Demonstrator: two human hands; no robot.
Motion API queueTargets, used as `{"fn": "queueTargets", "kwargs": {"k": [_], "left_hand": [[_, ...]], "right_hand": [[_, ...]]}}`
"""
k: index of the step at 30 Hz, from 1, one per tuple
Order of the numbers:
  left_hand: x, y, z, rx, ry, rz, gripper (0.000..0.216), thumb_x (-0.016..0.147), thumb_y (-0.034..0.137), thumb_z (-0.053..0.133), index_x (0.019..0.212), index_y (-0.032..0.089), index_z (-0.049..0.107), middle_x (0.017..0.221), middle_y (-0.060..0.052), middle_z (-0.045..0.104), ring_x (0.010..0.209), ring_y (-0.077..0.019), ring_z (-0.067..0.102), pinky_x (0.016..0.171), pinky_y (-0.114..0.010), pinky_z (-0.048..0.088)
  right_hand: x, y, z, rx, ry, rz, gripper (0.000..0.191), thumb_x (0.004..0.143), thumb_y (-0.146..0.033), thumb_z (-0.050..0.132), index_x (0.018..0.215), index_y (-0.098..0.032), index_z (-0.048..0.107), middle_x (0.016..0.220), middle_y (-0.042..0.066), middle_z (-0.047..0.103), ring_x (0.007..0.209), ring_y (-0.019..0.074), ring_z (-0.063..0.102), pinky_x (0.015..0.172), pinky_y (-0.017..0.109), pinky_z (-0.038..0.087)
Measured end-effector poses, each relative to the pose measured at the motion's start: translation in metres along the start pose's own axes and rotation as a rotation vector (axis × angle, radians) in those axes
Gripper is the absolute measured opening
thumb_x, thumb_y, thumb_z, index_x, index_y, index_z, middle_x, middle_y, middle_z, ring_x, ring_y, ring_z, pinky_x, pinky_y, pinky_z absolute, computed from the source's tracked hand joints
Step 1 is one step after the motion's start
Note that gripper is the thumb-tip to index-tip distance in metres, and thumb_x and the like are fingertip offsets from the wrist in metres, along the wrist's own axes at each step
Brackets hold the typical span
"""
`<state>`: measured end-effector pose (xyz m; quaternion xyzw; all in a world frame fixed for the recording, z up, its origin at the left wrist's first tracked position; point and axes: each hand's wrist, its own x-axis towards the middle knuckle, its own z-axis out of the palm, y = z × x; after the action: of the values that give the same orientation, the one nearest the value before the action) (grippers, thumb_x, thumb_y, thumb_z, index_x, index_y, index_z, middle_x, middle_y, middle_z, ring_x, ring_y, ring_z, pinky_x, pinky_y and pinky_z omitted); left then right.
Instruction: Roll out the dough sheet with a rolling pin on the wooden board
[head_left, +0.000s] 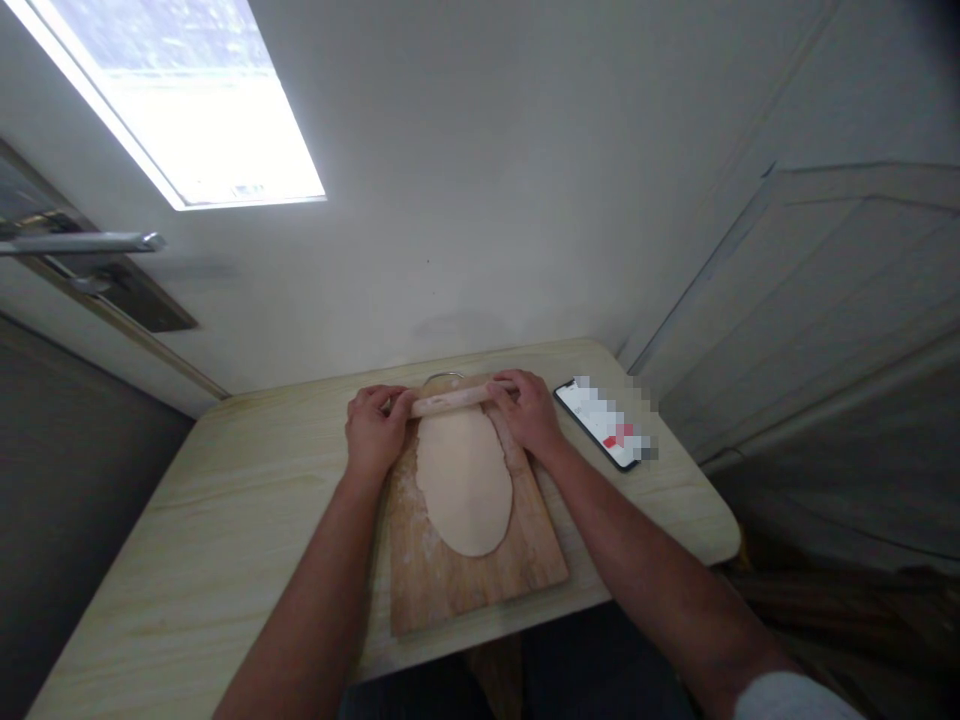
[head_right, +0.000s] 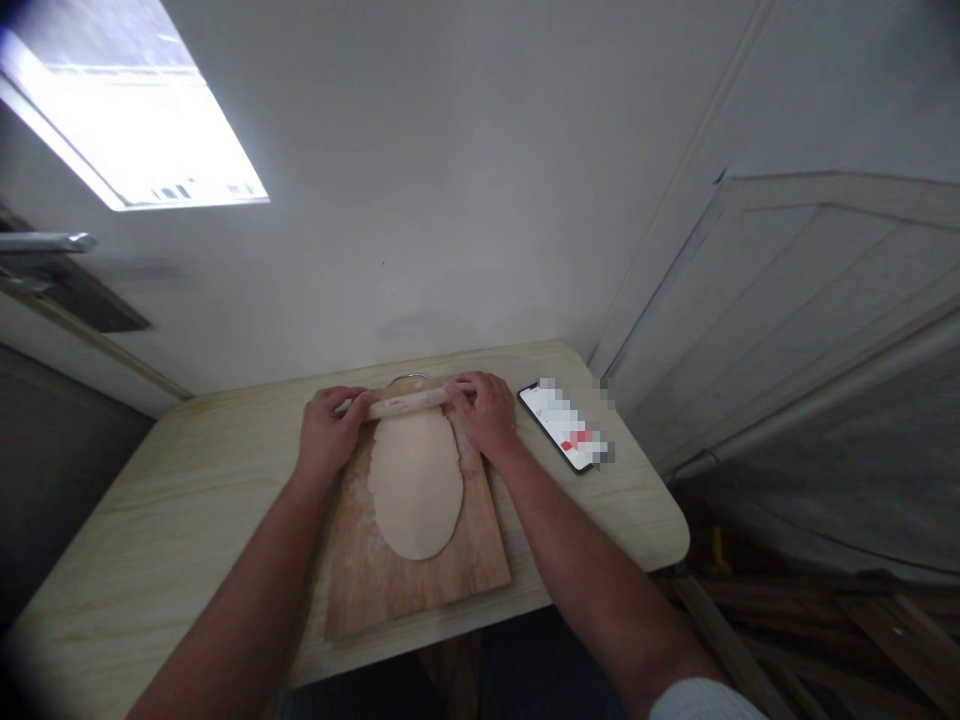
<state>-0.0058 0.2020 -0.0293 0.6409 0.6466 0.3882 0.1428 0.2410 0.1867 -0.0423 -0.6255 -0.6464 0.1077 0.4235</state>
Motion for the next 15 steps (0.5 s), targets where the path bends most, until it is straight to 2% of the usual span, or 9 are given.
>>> {"fn": "queueTargets", "kwargs": {"k": [4,10,15], "left_hand": [[-0.003,-0.001,-0.007,-0.099,-0.090,-0.011,0.034,0.083,0.050,0.060,0.087,0.021,0.078,0.095,-0.008,0.074,0.094,-0.0246,0.066,0.093,-0.042,0.052],[-0.015,0.005,-0.027,-0.293,-0.232,-0.073,0.029,0.070,0.048,0.073,0.080,0.020,0.073,0.083,-0.003,0.074,0.074,-0.0190,0.065,0.073,-0.033,0.053],[-0.017,0.009,-0.030,-0.319,-0.251,-0.084,0.031,0.067,0.048,0.076,0.079,0.020,0.074,0.081,-0.003,0.073,0.074,-0.0182,0.065,0.072,-0.031,0.052]], "right_hand": [[0.001,0.004,-0.004,0.070,-0.018,0.018,0.016,0.084,-0.038,0.068,0.087,-0.022,0.069,0.100,0.004,0.073,0.099,0.0205,0.065,0.097,0.035,0.047],[-0.005,0.011,-0.016,0.249,-0.124,0.018,0.022,0.075,-0.039,0.077,0.084,-0.023,0.065,0.097,0.001,0.072,0.093,0.0190,0.067,0.088,0.033,0.052],[-0.003,0.017,-0.017,0.236,-0.130,0.004,0.024,0.075,-0.045,0.079,0.082,-0.024,0.070,0.090,0.002,0.071,0.089,0.0202,0.068,0.084,0.034,0.053]]}}
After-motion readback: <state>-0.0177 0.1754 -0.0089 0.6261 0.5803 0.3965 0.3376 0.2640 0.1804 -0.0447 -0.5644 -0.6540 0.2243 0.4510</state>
